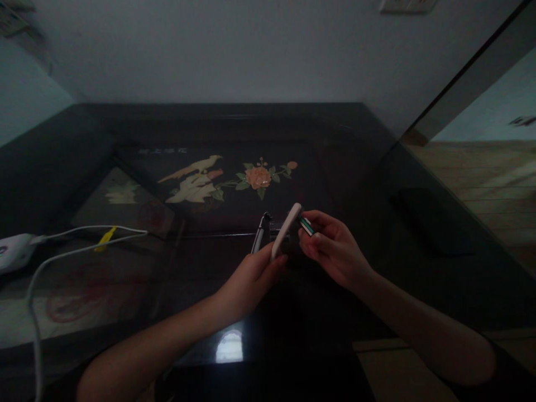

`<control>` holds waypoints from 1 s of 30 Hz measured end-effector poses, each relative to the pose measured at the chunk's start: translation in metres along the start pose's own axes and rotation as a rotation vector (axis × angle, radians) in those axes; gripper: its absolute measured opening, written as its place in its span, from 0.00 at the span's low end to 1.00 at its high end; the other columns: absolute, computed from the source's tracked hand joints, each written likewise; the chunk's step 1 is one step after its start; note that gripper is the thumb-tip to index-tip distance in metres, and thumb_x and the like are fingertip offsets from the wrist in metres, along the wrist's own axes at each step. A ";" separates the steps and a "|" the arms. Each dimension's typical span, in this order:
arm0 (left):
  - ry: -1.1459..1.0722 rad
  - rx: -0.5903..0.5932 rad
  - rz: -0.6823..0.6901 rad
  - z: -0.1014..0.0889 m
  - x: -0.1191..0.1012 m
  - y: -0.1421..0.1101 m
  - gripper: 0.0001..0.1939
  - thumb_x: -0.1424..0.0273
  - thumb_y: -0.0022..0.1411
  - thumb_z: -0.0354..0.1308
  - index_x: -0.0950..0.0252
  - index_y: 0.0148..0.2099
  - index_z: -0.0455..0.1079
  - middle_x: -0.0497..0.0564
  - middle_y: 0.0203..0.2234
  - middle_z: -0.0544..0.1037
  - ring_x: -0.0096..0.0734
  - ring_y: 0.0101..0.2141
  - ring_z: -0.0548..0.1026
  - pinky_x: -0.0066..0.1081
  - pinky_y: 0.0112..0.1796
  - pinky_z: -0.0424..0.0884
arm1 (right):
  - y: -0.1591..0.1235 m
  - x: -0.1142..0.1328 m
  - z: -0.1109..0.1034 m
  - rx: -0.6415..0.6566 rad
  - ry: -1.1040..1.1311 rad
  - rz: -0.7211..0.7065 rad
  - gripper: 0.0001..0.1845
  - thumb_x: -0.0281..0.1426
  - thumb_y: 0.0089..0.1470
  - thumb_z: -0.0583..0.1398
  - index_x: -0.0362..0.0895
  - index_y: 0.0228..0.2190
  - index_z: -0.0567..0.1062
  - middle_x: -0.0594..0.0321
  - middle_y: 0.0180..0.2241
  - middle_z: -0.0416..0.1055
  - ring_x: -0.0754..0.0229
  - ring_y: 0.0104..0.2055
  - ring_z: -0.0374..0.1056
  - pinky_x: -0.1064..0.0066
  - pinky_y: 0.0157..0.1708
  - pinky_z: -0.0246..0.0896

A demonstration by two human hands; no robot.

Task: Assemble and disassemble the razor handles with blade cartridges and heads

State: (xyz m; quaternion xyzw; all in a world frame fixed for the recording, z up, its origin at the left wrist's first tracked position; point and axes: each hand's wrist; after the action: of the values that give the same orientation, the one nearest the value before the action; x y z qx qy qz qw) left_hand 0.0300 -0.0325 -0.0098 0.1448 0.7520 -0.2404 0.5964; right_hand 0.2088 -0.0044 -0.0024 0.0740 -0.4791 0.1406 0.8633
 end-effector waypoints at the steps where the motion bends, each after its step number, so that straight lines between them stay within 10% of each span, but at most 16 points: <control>1: 0.011 0.025 -0.005 0.001 0.000 -0.001 0.13 0.62 0.67 0.45 0.65 0.42 0.64 0.41 0.22 0.60 0.22 0.22 0.58 0.23 0.23 0.56 | 0.000 0.001 0.000 -0.009 -0.008 0.005 0.17 0.34 0.40 0.72 0.48 0.36 0.80 0.72 0.20 0.62 0.73 0.17 0.53 0.79 0.15 0.46; 14: -0.022 -0.034 0.009 -0.001 0.003 0.002 0.13 0.62 0.68 0.44 0.65 0.42 0.64 0.42 0.23 0.60 0.22 0.22 0.58 0.23 0.23 0.57 | 0.000 -0.001 -0.001 0.014 -0.004 -0.005 0.15 0.32 0.43 0.70 0.48 0.37 0.79 0.74 0.18 0.61 0.73 0.17 0.51 0.78 0.16 0.44; 21: 0.075 0.117 -0.012 0.003 -0.004 -0.005 0.11 0.64 0.66 0.46 0.66 0.41 0.65 0.42 0.21 0.60 0.22 0.22 0.58 0.22 0.22 0.56 | -0.001 0.005 0.002 -0.042 -0.044 0.026 0.18 0.35 0.41 0.71 0.49 0.38 0.80 0.72 0.20 0.61 0.72 0.18 0.53 0.77 0.16 0.45; 30: 0.051 -0.056 0.008 -0.001 -0.003 0.002 0.12 0.64 0.66 0.46 0.66 0.39 0.64 0.44 0.23 0.62 0.23 0.23 0.58 0.24 0.23 0.57 | -0.002 0.001 0.001 -0.029 -0.027 0.010 0.16 0.35 0.41 0.71 0.47 0.35 0.79 0.73 0.19 0.61 0.73 0.17 0.51 0.76 0.16 0.44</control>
State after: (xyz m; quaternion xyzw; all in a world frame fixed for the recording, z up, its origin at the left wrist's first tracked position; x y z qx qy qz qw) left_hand 0.0308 -0.0304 -0.0067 0.1369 0.7729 -0.2131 0.5817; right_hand 0.2092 -0.0060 -0.0013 0.0610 -0.4930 0.1370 0.8570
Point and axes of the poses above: each hand's wrist, its own y-axis towards the middle knuckle, its own z-axis out of the palm, x = y × z
